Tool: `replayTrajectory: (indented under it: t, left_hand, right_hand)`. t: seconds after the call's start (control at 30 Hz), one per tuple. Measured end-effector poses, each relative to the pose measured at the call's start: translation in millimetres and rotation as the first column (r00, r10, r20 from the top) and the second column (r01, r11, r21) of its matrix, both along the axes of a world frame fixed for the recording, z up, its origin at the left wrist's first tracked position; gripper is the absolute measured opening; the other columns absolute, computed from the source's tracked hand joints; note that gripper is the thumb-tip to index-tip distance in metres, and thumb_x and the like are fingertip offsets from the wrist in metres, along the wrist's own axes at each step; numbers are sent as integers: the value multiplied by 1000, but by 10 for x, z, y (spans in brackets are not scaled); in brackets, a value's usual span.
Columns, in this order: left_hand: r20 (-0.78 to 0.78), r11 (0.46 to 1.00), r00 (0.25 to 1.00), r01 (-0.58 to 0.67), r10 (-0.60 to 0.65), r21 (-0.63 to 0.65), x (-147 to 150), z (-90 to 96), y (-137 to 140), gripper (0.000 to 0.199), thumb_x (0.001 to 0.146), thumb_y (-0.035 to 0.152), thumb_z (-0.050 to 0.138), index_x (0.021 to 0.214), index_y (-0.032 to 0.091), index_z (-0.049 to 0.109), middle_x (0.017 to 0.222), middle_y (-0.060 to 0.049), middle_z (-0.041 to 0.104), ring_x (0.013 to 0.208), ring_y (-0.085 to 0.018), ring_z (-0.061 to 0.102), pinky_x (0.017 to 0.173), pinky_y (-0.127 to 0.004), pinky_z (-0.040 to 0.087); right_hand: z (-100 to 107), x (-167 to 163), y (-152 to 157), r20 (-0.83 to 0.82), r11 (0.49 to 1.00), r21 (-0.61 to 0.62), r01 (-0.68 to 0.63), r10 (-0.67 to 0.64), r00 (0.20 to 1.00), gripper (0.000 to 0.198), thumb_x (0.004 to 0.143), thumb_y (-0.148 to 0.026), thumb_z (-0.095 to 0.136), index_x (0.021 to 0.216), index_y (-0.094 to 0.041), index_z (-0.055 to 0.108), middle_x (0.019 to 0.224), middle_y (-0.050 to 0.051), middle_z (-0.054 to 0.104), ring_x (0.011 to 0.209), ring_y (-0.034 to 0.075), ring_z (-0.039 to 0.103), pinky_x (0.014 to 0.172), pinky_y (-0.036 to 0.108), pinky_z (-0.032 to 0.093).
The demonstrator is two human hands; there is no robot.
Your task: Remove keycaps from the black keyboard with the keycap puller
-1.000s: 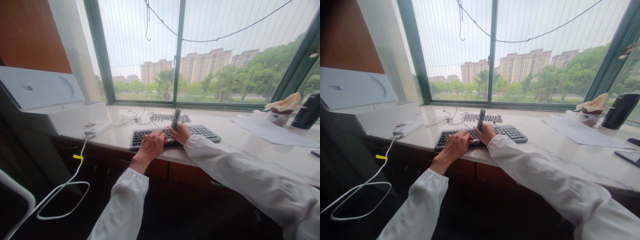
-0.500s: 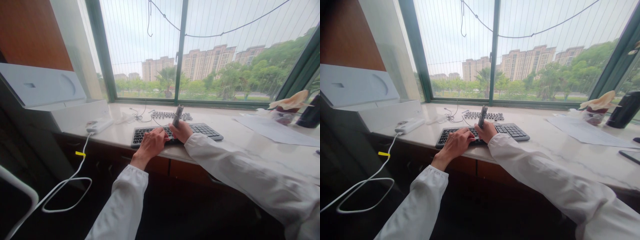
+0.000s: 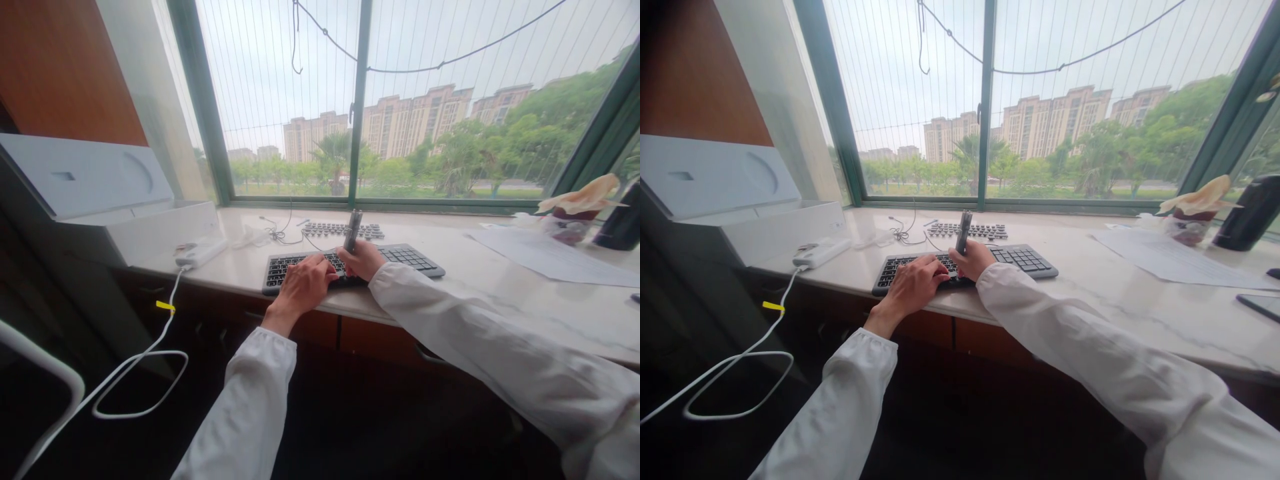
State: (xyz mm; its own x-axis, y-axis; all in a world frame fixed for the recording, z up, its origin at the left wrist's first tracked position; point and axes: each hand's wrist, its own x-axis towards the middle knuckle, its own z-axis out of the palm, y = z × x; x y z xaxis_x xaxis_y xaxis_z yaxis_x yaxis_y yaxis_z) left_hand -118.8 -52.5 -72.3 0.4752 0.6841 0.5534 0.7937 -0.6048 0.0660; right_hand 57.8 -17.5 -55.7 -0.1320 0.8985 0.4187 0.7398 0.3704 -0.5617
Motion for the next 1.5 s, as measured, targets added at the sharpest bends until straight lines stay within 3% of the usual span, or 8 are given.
replayTrajectory:
  t: [0.1, 0.33, 0.6, 0.9, 1.23, 1.5]
  left_hand:
    - [14, 1000, 1000, 6, -5, -10, 1, 3, 0, 21, 93, 40, 51, 94, 24, 65, 99, -3, 64, 93, -20, 62, 73, -30, 46]
    - [56, 998, 998, 4, -1, -58, -4, -17, 28, 21, 93, 41, 52, 96, 25, 66, 103, -3, 65, 97, -21, 62, 77, -32, 46]
    - [64, 998, 998, 4, 0, -60, 8, -13, 7, 20, 93, 39, 52, 93, 25, 65, 102, -3, 66, 96, -21, 62, 76, -32, 45]
    - [66, 999, 998, -1, 5, -55, 1, -23, 12, 19, 93, 38, 52, 93, 24, 64, 102, -3, 65, 96, -21, 62, 76, -32, 44]
    - [69, 998, 998, 11, -7, -54, -8, -28, 10, 21, 94, 39, 50, 95, 23, 65, 102, -4, 64, 97, -20, 61, 77, -31, 45]
    - [77, 999, 997, 22, -19, -42, -11, -29, 17, 20, 94, 38, 51, 93, 23, 64, 100, -4, 65, 96, -20, 61, 72, -31, 44]
  right_hand:
    - [23, 18, -9, -39, 996, -83, -15, 11, 999, 38, 85, -32, 46, 50, -19, 50, 46, 2, 61, 41, 12, 55, 47, 22, 40]
    - [43, 12, -86, -40, 999, -43, 3, -5, 999, 38, 83, -26, 46, 45, -18, 50, 43, 2, 58, 41, 12, 55, 46, 21, 42]
    - [8, 43, -64, -235, 978, -189, -84, 38, 971, 32, 84, -29, 51, 54, -19, 51, 45, 1, 60, 35, 11, 51, 31, 20, 37]
    - [-7, 4, -175, -375, 972, -221, -84, -6, 927, 33, 87, -32, 59, 58, -19, 49, 45, 1, 60, 37, 12, 55, 35, 20, 47]
    - [-62, 26, -286, -597, 961, -268, -74, -106, 795, 20, 87, -28, 65, 78, -19, 51, 49, -1, 64, 41, 12, 61, 42, 19, 54]
    - [-14, 56, -296, -590, 914, -394, -96, -171, 789, 21, 90, -24, 62, 72, -17, 51, 52, 4, 66, 44, 12, 63, 46, 18, 56]
